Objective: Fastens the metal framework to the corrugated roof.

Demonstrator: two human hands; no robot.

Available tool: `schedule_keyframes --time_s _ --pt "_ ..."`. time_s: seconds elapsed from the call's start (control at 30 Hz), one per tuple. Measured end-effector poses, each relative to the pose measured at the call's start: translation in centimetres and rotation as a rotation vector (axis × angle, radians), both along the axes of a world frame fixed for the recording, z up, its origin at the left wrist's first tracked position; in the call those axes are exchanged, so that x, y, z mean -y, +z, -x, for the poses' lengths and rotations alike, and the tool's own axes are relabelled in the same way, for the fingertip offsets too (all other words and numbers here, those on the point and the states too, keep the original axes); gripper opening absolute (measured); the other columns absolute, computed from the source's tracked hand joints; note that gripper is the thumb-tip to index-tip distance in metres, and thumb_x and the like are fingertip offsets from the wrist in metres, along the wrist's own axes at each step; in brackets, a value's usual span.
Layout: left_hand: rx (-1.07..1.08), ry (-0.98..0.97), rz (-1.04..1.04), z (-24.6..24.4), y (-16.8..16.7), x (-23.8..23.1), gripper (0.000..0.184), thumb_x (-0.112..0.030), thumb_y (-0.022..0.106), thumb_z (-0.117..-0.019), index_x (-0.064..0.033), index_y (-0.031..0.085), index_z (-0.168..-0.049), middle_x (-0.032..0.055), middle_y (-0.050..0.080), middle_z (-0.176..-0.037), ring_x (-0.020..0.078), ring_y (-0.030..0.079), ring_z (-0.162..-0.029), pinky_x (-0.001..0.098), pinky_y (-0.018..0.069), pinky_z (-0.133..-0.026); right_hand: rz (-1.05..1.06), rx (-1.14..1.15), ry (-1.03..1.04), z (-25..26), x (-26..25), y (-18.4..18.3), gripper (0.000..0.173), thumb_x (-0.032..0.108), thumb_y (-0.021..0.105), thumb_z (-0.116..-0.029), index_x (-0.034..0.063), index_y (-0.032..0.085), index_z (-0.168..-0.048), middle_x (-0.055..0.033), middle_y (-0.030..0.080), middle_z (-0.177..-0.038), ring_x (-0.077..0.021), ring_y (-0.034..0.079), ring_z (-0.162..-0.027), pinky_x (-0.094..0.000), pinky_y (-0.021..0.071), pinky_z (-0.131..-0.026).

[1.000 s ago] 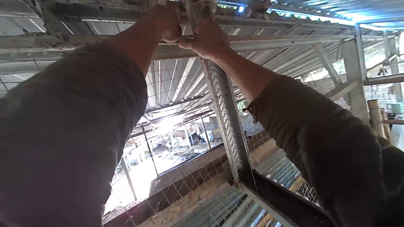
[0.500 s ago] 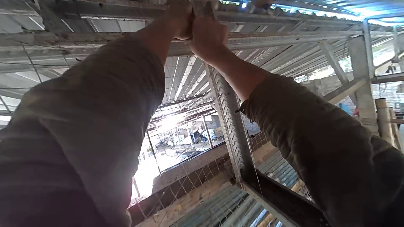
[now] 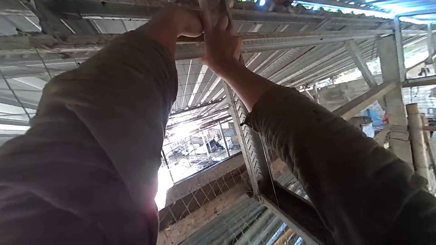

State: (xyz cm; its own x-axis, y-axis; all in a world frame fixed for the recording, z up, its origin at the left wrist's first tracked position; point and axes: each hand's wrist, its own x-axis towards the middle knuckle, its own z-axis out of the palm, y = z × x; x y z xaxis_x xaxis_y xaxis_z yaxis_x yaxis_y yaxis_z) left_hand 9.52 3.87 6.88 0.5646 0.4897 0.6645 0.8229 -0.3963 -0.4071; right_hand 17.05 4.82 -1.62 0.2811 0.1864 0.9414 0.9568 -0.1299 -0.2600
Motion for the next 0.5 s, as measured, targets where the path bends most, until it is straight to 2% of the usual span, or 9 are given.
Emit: schedule_keyframes --time_s 0.13,0.2,0.3,0.33,0.37,0.4,0.5 --pt "0.006 -0.022 0.012 0.5 -0.4 0.5 0.034 -0.019 0.04 -0.1083 0.004 0.059 -0.125 0.0288 0.061 -0.126 0.0434 0.057 -0.12 0.0663 0.0401 -0.095 -0.021 0.049 0.001 0.1 -0.1 0.1 0.111 0.002 0.078 -0.0686 0.0368 0.029 -0.161 -0.0274 0.04 -0.148 -0.0452 0.053 -0.123 -0.0568 0.05 -0.083" --pt "0.005 -0.07 0.012 0.8 -0.1 0.0 0.032 -0.018 0.042 -0.1081 0.0029 0.058 -0.127 0.0284 0.061 -0.124 0.0429 0.057 -0.119 0.0654 0.0403 -0.095 -0.01 0.079 -0.001 0.1 0.2 0.1 0.112 -0.001 0.077 -0.0681 0.0375 0.029 -0.161 -0.0277 0.038 -0.149 -0.0464 0.052 -0.122 -0.0574 0.0499 -0.082" --pt "0.042 -0.168 0.022 1.6 0.0 0.0 0.028 -0.012 0.046 -0.1065 0.0033 0.057 -0.127 0.0282 0.059 -0.128 0.0418 0.055 -0.122 0.0626 0.0391 -0.101 -0.013 0.085 -0.003 0.3 0.5 -0.3 0.114 -0.002 0.076 -0.0692 0.041 0.026 -0.162 -0.0274 0.041 -0.149 -0.0449 0.058 -0.117 -0.053 0.0528 -0.077" --pt "0.067 -0.211 0.02 1.8 0.0 -0.1 0.028 -0.012 0.047 -0.1064 0.0019 0.058 -0.128 0.0265 0.059 -0.129 0.0397 0.056 -0.121 0.0609 0.04 -0.101 -0.008 0.07 0.006 0.4 0.7 -0.6 0.111 -0.002 0.075 -0.072 0.0419 0.025 -0.162 -0.0271 0.043 -0.146 -0.0433 0.06 -0.113 -0.051 0.0538 -0.075" --pt "0.09 -0.253 0.027 1.9 0.0 -0.3 0.027 -0.012 0.047 -0.1072 0.001 0.059 -0.128 0.025 0.06 -0.129 0.0378 0.056 -0.121 0.0596 0.0404 -0.102 -0.009 0.057 0.011 0.3 0.8 -1.0 0.105 -0.003 0.07 -0.0784 0.042 0.025 -0.162 -0.0263 0.047 -0.142 -0.041 0.063 -0.108 -0.0483 0.0545 -0.073" --pt "0.118 -0.276 0.025 1.9 0.2 -0.6 0.029 -0.013 0.047 -0.1075 0.0005 0.059 -0.129 0.0254 0.06 -0.13 0.039 0.057 -0.122 0.0613 0.0405 -0.103 -0.009 0.056 0.018 0.3 1.1 -1.4 0.099 -0.003 0.067 -0.0823 0.0385 0.026 -0.162 -0.0259 0.049 -0.138 -0.0395 0.065 -0.102 -0.0466 0.055 -0.071" --pt "0.223 -0.284 0.016 1.5 0.7 -1.4 0.031 -0.012 0.051 -0.1029 -0.0005 0.06 -0.131 0.0252 0.06 -0.133 0.0404 0.056 -0.126 0.0624 0.0407 -0.106 0.025 0.089 0.069 0.0 1.9 -3.0 0.081 0.001 0.065 -0.089 0.0174 0.03 -0.16 -0.0242 0.057 -0.131 -0.0379 0.07 -0.092 -0.049 0.0561 -0.071"
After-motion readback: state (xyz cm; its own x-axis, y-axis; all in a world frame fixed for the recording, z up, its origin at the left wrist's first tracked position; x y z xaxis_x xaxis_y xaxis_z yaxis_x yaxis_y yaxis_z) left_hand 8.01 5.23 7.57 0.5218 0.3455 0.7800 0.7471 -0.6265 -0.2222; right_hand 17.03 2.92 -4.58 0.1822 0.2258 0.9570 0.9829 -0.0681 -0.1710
